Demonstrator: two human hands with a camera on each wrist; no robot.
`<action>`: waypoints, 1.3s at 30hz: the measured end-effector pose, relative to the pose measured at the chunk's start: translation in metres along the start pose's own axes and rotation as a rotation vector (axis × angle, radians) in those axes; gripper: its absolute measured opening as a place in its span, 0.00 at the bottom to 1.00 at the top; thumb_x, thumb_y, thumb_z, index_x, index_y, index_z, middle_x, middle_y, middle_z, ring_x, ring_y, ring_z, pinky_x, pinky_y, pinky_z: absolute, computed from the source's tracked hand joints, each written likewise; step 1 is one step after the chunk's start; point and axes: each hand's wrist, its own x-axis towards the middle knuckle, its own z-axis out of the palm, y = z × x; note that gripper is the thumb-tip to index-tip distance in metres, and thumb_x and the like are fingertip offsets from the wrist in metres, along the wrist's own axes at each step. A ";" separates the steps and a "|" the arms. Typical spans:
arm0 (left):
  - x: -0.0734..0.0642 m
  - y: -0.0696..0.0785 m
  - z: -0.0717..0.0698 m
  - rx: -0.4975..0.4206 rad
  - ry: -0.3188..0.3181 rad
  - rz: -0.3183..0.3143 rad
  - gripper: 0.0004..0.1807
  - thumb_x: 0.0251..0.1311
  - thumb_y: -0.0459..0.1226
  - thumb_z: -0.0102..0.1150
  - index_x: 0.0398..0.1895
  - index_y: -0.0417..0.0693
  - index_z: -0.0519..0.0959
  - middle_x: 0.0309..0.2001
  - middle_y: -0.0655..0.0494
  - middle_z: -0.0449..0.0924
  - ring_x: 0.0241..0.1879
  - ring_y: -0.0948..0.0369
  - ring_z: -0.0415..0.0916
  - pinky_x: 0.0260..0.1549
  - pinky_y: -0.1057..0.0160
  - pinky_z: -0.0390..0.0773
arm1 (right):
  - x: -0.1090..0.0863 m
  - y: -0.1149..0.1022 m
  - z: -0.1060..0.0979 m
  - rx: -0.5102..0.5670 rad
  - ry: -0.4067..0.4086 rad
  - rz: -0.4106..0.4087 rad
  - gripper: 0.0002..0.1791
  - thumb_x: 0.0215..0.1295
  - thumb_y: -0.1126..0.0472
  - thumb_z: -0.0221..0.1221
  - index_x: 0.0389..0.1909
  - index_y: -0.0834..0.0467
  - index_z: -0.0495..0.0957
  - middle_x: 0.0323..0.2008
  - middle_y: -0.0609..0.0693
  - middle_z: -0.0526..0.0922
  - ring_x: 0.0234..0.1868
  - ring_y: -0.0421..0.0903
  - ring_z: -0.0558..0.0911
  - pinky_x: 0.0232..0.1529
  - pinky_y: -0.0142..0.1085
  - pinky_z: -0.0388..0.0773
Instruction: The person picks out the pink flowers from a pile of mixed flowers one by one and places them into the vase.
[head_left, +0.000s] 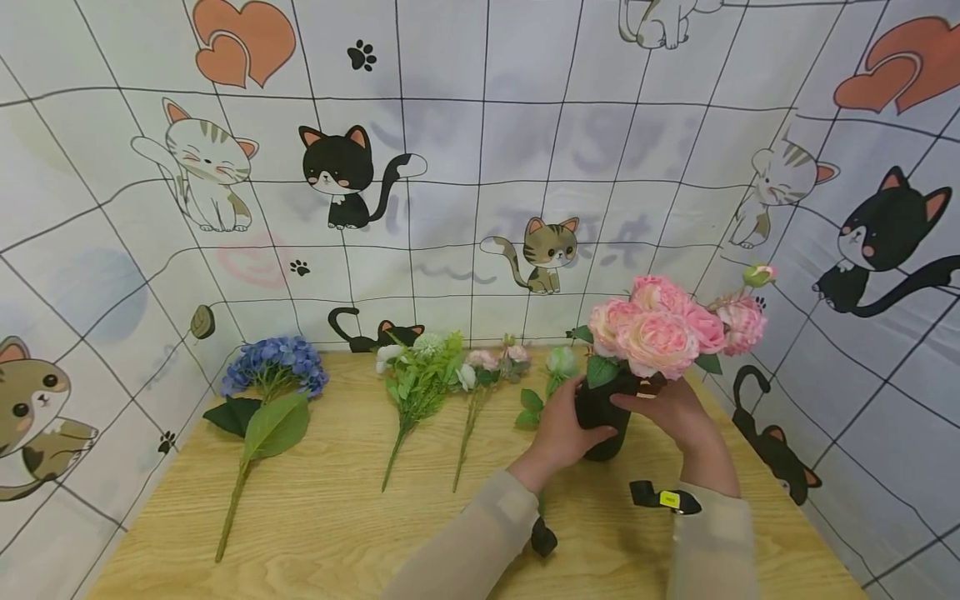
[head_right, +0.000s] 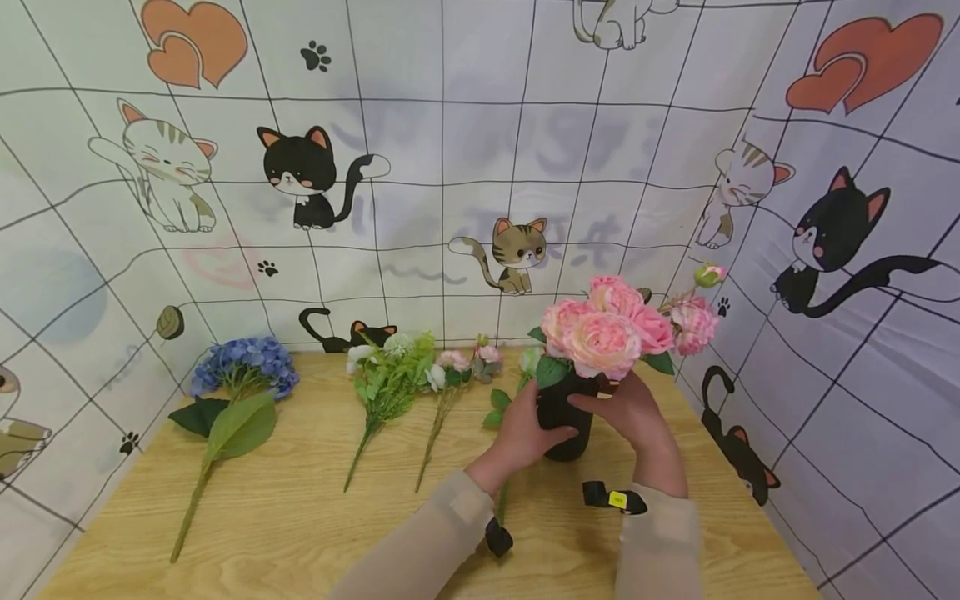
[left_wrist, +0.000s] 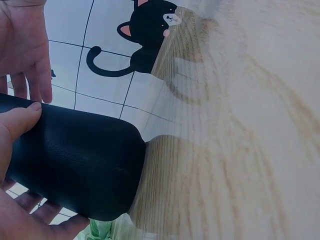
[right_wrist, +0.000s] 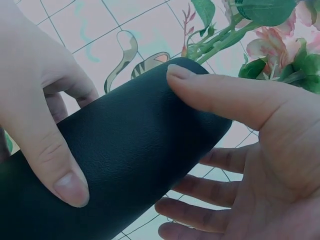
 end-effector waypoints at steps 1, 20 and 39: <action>0.000 0.000 0.000 0.001 0.000 -0.001 0.51 0.63 0.53 0.76 0.83 0.50 0.59 0.77 0.51 0.70 0.74 0.51 0.71 0.71 0.47 0.75 | 0.001 0.000 0.001 0.002 0.000 0.001 0.55 0.66 0.58 0.74 0.83 0.62 0.49 0.77 0.70 0.61 0.72 0.74 0.69 0.68 0.66 0.74; 0.000 0.000 -0.001 -0.005 0.005 0.005 0.51 0.63 0.53 0.76 0.83 0.51 0.59 0.77 0.52 0.69 0.74 0.53 0.71 0.71 0.48 0.75 | 0.014 0.011 0.017 0.109 -0.012 0.015 0.61 0.66 0.56 0.71 0.87 0.55 0.38 0.85 0.64 0.46 0.85 0.68 0.50 0.79 0.69 0.54; 0.001 -0.004 -0.001 -0.005 0.007 0.037 0.49 0.63 0.53 0.76 0.82 0.53 0.61 0.76 0.52 0.70 0.73 0.54 0.71 0.71 0.50 0.75 | 0.018 0.010 0.034 0.255 0.149 -0.163 0.48 0.61 0.65 0.72 0.80 0.45 0.62 0.72 0.33 0.66 0.74 0.31 0.63 0.77 0.34 0.61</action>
